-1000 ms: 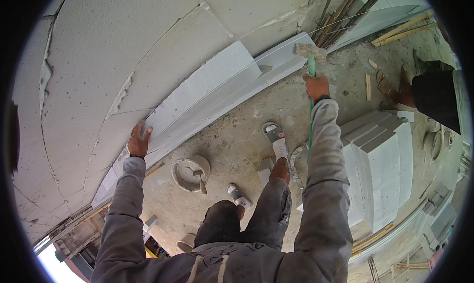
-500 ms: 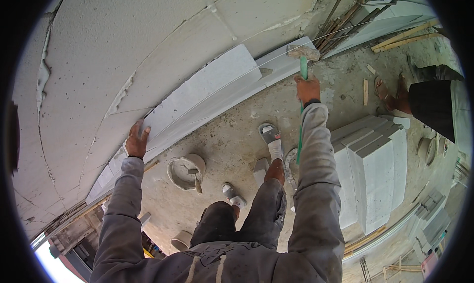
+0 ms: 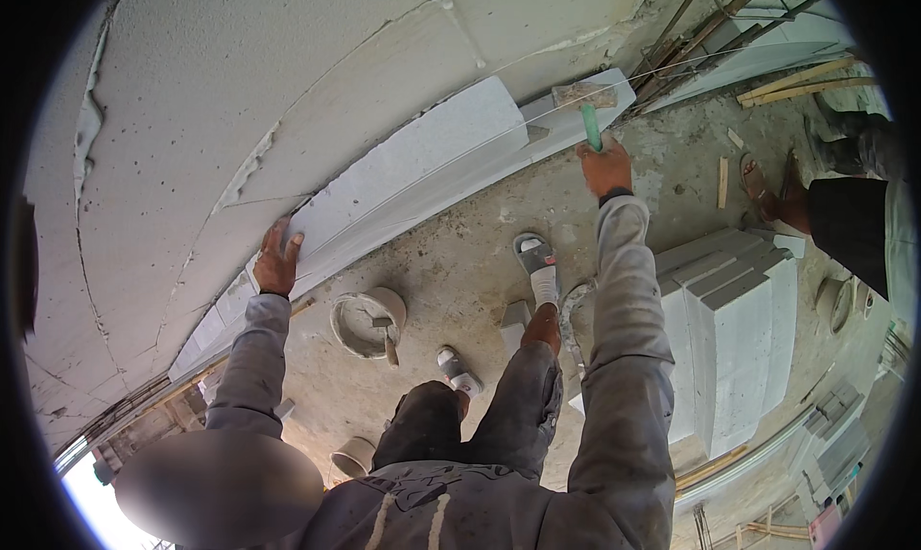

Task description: The person builds a wall by applying mortar from a bucket onto lightweight concrete blocks with a trowel, then laying the blocks and tapping them into place with a rubber mallet.

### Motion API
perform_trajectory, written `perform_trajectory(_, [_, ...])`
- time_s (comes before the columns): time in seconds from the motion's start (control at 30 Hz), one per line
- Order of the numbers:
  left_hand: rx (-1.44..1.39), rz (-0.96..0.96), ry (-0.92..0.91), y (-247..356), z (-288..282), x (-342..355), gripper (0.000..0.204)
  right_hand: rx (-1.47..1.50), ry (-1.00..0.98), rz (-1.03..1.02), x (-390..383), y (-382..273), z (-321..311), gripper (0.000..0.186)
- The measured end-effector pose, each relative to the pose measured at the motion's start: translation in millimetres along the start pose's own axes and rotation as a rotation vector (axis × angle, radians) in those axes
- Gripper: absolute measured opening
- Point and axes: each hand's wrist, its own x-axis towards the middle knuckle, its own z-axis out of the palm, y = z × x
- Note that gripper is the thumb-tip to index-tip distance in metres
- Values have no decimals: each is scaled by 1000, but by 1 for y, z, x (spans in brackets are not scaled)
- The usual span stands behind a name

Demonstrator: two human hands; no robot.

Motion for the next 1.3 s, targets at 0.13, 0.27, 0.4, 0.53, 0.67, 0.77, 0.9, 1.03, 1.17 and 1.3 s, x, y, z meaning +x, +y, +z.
perform_trajectory(0.13, [0, -6, -50, 13, 5, 3, 52, 111, 136, -69, 21, 25, -11, 19])
perform_trajectory(0.27, [10, -19, -39, 9, 2, 0, 51, -318, 208, -305, 7, 25, 29, 27])
perform_trajectory(0.4, [10, -49, -37, 10, -2, -1, 50, -277, 56, -259, 10, 24, 24, 27])
perform_trajectory(0.53, [7, -61, -33, 7, 3, -1, 50, -47, 131, -91, 17, 21, -3, 21])
perform_trajectory(0.67, [-3, -66, -26, 17, 1, 0, 50, 1, 176, -62, 20, 24, -5, 22])
perform_trajectory(0.77, [-33, -47, -6, 12, -1, -1, 50, -143, 120, -169, 11, 18, 18, 23])
perform_trajectory(0.9, [-23, -45, 25, 10, 0, -1, 49, -327, 41, -333, 13, 32, 21, 22])
perform_trajectory(1.03, [-27, -16, 72, 7, 11, -4, 50, -21, 72, -117, 18, 38, 2, 16])
perform_trajectory(1.17, [-20, -18, 108, -1, 10, -9, 49, -18, 133, -64, 19, 32, 17, 16])
perform_trajectory(1.3, [-22, -35, 67, 9, 10, -5, 51, -406, 214, -537, 51, 67, 17, 17])
